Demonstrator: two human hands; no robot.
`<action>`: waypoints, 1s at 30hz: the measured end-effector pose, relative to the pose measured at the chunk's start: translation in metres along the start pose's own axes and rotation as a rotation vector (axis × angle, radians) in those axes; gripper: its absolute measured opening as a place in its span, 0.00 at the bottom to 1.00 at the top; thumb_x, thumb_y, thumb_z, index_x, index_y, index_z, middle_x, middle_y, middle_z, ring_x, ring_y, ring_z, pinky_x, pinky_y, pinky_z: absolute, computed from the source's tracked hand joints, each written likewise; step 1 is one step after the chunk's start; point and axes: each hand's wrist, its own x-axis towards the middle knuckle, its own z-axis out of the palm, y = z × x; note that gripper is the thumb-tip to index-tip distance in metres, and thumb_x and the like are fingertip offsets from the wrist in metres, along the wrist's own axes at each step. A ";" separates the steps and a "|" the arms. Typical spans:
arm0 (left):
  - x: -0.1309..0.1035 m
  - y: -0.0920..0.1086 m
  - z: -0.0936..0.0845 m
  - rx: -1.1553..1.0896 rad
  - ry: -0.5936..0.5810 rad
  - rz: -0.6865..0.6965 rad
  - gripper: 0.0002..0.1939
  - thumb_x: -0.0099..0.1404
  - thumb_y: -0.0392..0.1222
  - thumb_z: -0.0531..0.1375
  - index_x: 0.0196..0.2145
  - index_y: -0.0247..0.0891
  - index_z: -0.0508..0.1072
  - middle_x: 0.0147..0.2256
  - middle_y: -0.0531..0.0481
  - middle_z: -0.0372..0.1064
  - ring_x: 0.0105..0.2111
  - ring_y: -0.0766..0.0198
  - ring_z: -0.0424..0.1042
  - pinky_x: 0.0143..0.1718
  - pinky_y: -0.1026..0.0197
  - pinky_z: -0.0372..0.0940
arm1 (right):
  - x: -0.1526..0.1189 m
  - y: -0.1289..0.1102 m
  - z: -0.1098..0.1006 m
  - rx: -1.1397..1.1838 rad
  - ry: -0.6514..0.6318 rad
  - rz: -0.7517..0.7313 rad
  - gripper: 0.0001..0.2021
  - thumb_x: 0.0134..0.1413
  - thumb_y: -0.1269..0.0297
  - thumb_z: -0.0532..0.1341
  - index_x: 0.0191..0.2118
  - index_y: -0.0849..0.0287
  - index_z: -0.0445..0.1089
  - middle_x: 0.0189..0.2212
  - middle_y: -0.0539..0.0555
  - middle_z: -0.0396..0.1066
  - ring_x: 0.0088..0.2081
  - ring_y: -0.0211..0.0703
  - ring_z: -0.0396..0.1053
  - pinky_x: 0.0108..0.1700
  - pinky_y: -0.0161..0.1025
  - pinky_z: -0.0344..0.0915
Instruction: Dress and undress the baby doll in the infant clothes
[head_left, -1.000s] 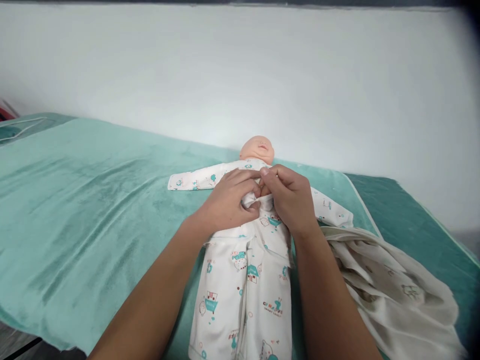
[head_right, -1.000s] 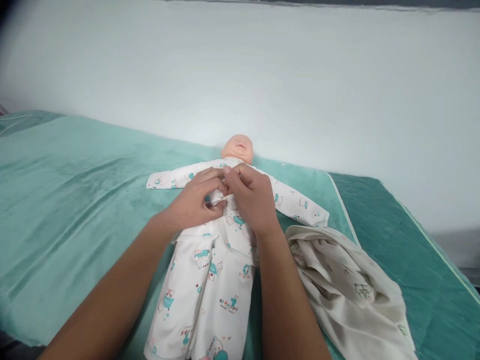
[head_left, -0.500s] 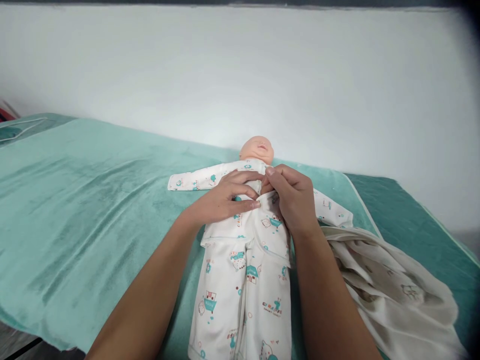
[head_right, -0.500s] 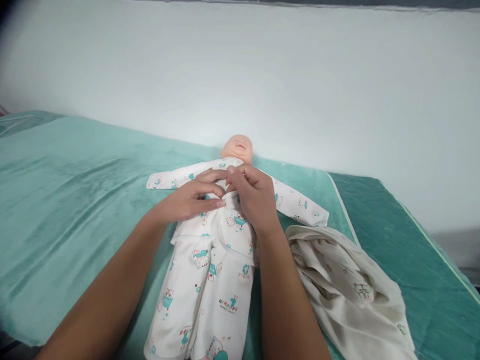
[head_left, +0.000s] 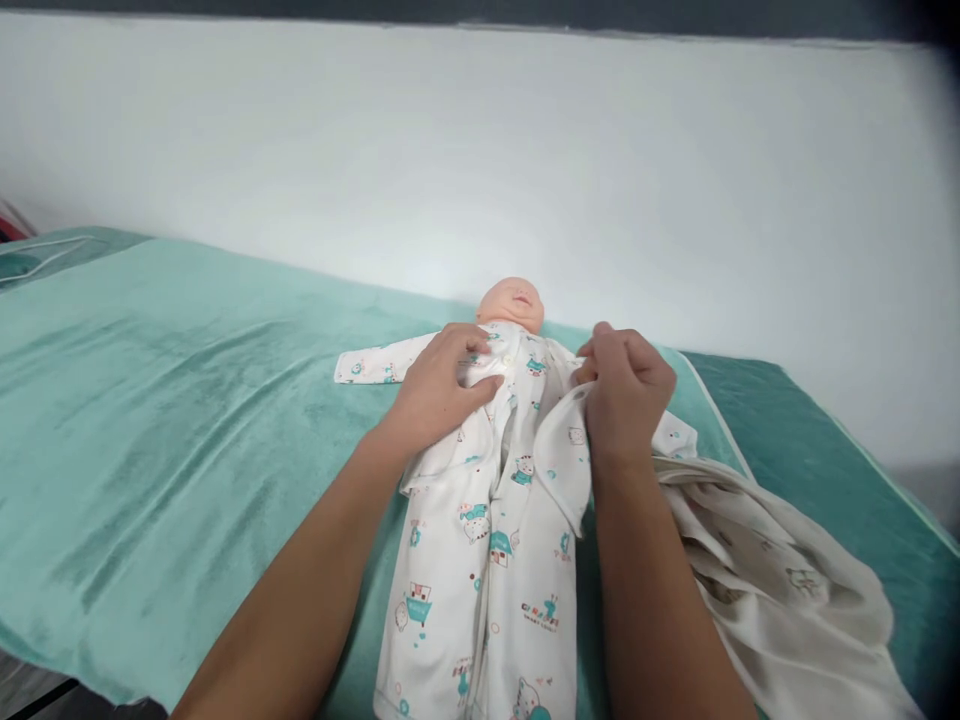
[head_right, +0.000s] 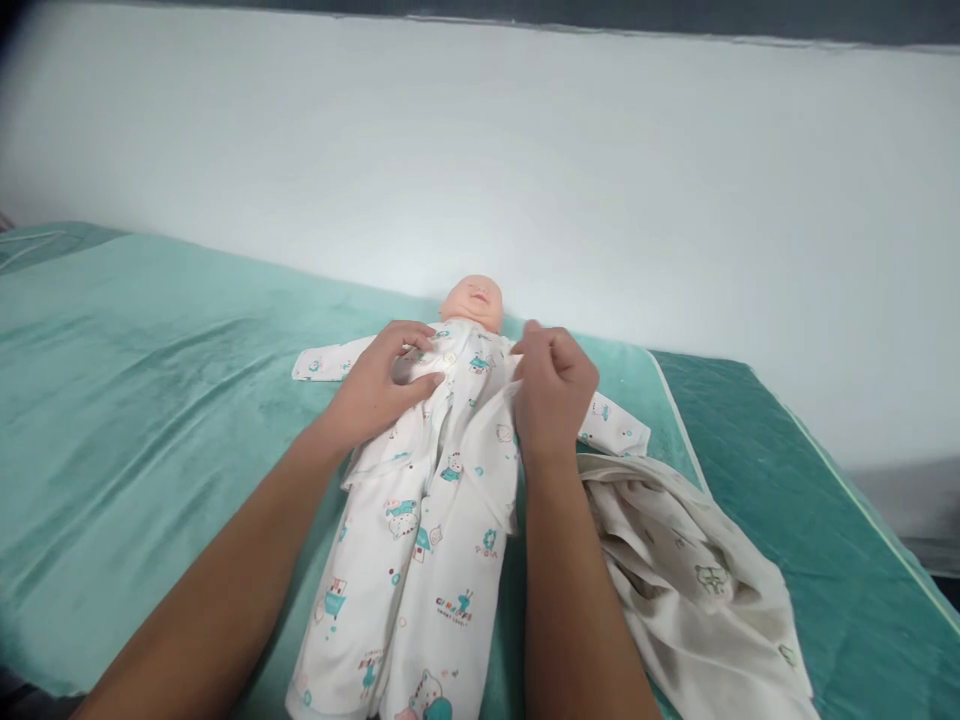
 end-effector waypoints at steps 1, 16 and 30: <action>0.000 0.000 0.000 0.052 -0.007 0.000 0.08 0.62 0.36 0.62 0.38 0.42 0.67 0.52 0.48 0.70 0.53 0.57 0.68 0.55 0.50 0.61 | 0.004 0.004 -0.003 -0.033 0.056 0.010 0.17 0.59 0.53 0.59 0.22 0.54 0.64 0.15 0.45 0.55 0.19 0.37 0.54 0.26 0.38 0.55; 0.004 -0.044 -0.028 0.421 0.410 -0.451 0.09 0.64 0.35 0.55 0.42 0.44 0.65 0.33 0.48 0.71 0.34 0.54 0.71 0.35 0.55 0.61 | 0.022 0.043 -0.017 -0.515 -0.328 0.022 0.16 0.46 0.67 0.58 0.44 0.56 0.73 0.43 0.58 0.72 0.41 0.49 0.67 0.50 0.52 0.64; 0.012 -0.058 -0.010 0.643 0.055 0.010 0.16 0.73 0.41 0.51 0.53 0.46 0.73 0.53 0.46 0.70 0.55 0.53 0.64 0.53 0.51 0.60 | 0.019 0.061 -0.017 -0.773 -0.373 -0.307 0.21 0.62 0.66 0.49 0.54 0.55 0.73 0.58 0.58 0.69 0.60 0.54 0.61 0.61 0.53 0.59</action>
